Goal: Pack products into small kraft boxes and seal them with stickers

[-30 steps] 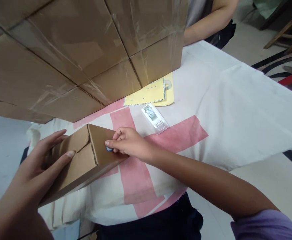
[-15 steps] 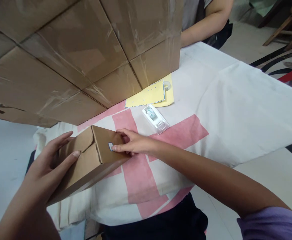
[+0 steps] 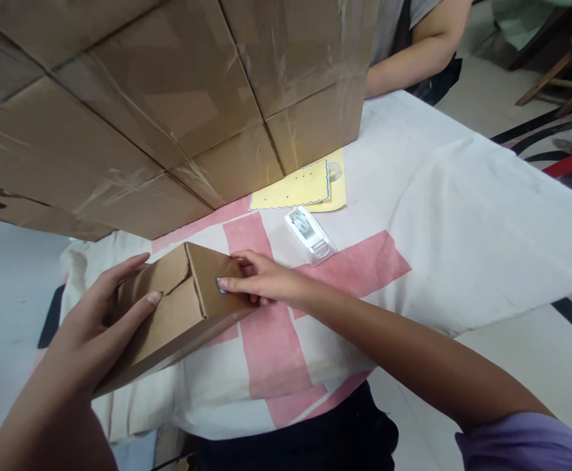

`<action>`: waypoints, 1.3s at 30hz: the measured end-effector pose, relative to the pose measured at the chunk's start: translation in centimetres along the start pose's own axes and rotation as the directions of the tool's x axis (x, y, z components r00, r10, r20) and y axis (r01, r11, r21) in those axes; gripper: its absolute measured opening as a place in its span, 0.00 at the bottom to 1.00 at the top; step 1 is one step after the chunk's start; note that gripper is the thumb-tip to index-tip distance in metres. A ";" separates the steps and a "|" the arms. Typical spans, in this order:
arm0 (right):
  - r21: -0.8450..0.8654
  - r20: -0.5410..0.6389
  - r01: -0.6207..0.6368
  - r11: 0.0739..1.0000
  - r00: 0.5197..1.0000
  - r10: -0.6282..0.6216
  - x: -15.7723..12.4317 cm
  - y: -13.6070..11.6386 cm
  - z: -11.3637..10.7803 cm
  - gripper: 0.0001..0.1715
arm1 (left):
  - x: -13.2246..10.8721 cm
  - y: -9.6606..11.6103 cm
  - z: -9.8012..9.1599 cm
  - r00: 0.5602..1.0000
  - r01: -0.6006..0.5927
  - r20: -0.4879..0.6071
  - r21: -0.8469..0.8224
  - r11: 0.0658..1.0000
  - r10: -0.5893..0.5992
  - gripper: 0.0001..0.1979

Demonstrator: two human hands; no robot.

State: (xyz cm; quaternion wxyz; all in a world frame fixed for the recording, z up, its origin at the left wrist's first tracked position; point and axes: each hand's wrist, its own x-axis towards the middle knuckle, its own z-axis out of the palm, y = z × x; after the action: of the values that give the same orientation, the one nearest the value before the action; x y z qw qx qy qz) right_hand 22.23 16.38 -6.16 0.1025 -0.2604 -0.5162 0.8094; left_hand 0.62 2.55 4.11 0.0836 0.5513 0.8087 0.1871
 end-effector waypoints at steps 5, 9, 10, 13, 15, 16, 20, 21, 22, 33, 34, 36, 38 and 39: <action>0.009 0.009 -0.016 1.000 1.000 0.016 -0.3 -0.7 -0.1 0.49 | 0.0 0.0 0.1 1.000 -0.003 -0.007 0.006 1.000 0.003 0.29; 0.004 0.064 0.006 1.000 0.998 -0.006 -0.5 -1.0 0.0 0.44 | 0.0 -0.2 0.2 1.000 -0.020 -0.012 0.015 1.000 0.020 0.29; 0.014 0.066 0.009 1.000 0.998 -0.010 -0.5 -1.0 0.1 0.42 | 0.0 -0.2 0.2 1.000 -0.025 -0.008 0.016 1.000 0.025 0.29; 0.048 0.028 -0.009 0.999 1.000 0.007 -0.2 -1.0 0.1 0.40 | -0.1 -0.1 0.2 0.999 -0.047 0.008 0.002 0.999 0.047 0.28; 0.049 -0.014 -0.024 0.999 1.000 0.025 0.0 -0.9 0.1 0.35 | -0.1 0.0 0.1 0.998 -0.062 0.020 -0.011 0.998 0.062 0.29; 0.040 -0.034 -0.022 0.999 0.999 0.023 0.2 -0.8 0.1 0.32 | -0.1 0.1 0.1 0.998 -0.066 0.022 -0.016 0.998 0.066 0.30; -0.032 -0.064 0.048 0.998 0.997 -0.050 0.4 0.0 0.2 0.28 | 0.0 -0.1 0.1 0.999 -0.039 0.026 0.001 0.999 0.039 0.31; -0.047 -0.059 0.071 0.996 0.996 -0.074 0.4 0.2 0.3 0.30 | 0.1 -0.4 0.2 0.999 -0.038 0.030 0.002 0.999 0.038 0.31; -0.062 -0.045 0.090 0.994 0.995 -0.093 0.3 0.3 0.2 0.31 | 0.1 -0.7 0.5 0.998 -0.049 0.032 -0.003 0.999 0.049 0.30; -0.294 -0.062 0.234 0.927 0.963 -0.263 -1.8 1.6 0.9 0.57 | 0.3 -2.4 1.7 0.963 -0.269 -0.006 -0.085 0.959 0.270 0.27; -0.352 -0.050 0.267 0.897 0.952 -0.303 -2.6 1.7 1.3 0.65 | 0.2 -2.4 1.6 0.958 -0.285 0.013 -0.087 0.955 0.287 0.27; -0.484 0.002 0.335 0.808 0.924 -0.382 -4.1 1.8 2.6 0.83 | 0.0 -2.4 1.6 0.942 -0.329 0.041 -0.094 0.940 0.334 0.28; -0.592 0.012 0.367 0.718 0.894 -0.447 -5.5 1.8 4.1 0.89 | -0.2 -2.2 1.5 0.917 -0.386 0.059 -0.110 0.916 0.394 0.27; -0.626 -0.010 0.366 0.689 0.879 -0.476 -6.1 1.9 4.7 0.87 | -0.4 -2.1 1.4 0.902 -0.421 0.049 -0.118 0.899 0.429 0.26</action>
State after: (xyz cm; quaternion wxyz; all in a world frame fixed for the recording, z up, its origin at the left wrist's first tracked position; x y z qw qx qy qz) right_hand 25.07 9.19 -4.35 0.2411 -0.2219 -0.7827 0.5292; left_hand -0.56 1.76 2.01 0.0993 0.7158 0.6544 0.2227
